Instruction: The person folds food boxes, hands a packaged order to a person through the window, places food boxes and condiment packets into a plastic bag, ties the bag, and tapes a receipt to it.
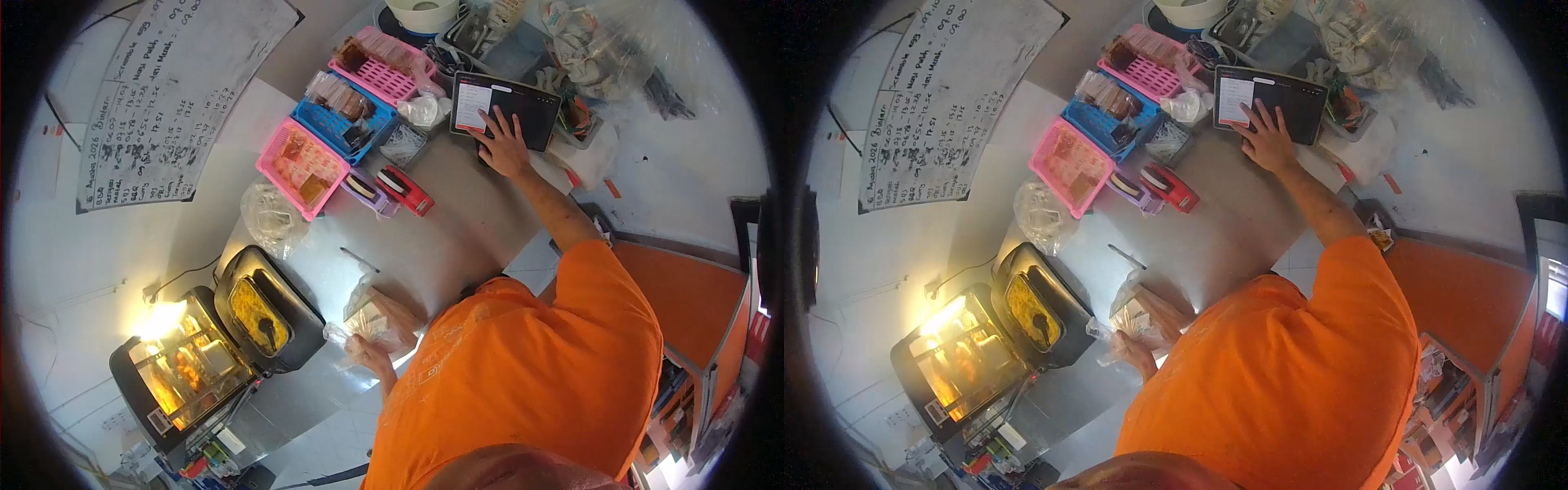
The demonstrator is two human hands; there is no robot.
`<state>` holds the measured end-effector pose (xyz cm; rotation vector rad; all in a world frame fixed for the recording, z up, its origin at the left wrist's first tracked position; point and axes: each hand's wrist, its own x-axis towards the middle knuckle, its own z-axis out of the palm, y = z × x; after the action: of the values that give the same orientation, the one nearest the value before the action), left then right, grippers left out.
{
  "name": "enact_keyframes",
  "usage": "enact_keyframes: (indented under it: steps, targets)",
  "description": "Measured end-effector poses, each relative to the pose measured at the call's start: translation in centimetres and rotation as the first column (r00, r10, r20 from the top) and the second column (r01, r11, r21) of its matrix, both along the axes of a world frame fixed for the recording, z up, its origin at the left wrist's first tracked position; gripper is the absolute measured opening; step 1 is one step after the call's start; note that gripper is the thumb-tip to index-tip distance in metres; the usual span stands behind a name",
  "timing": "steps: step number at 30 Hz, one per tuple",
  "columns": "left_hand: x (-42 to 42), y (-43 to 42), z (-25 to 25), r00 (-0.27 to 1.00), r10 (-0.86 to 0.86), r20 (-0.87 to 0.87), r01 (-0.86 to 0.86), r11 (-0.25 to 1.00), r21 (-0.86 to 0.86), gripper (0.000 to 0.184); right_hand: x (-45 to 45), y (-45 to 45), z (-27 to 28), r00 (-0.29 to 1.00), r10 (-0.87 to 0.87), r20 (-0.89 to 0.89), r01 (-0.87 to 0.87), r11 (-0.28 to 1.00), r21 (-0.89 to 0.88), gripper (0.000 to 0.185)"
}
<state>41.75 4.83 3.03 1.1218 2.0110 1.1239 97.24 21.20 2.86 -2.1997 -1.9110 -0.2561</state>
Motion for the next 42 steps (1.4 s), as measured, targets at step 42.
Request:
enact_keyframes:
  steps: [42]
  targets:
    - [-8.6, 0.1, 4.7, 0.754, -0.618, -0.222, 0.628, 0.778, -0.033, 0.014, -33.5, 3.7, 2.5, 0.456, 0.381, -0.804, -0.185, 0.925, 0.333, 0.020]
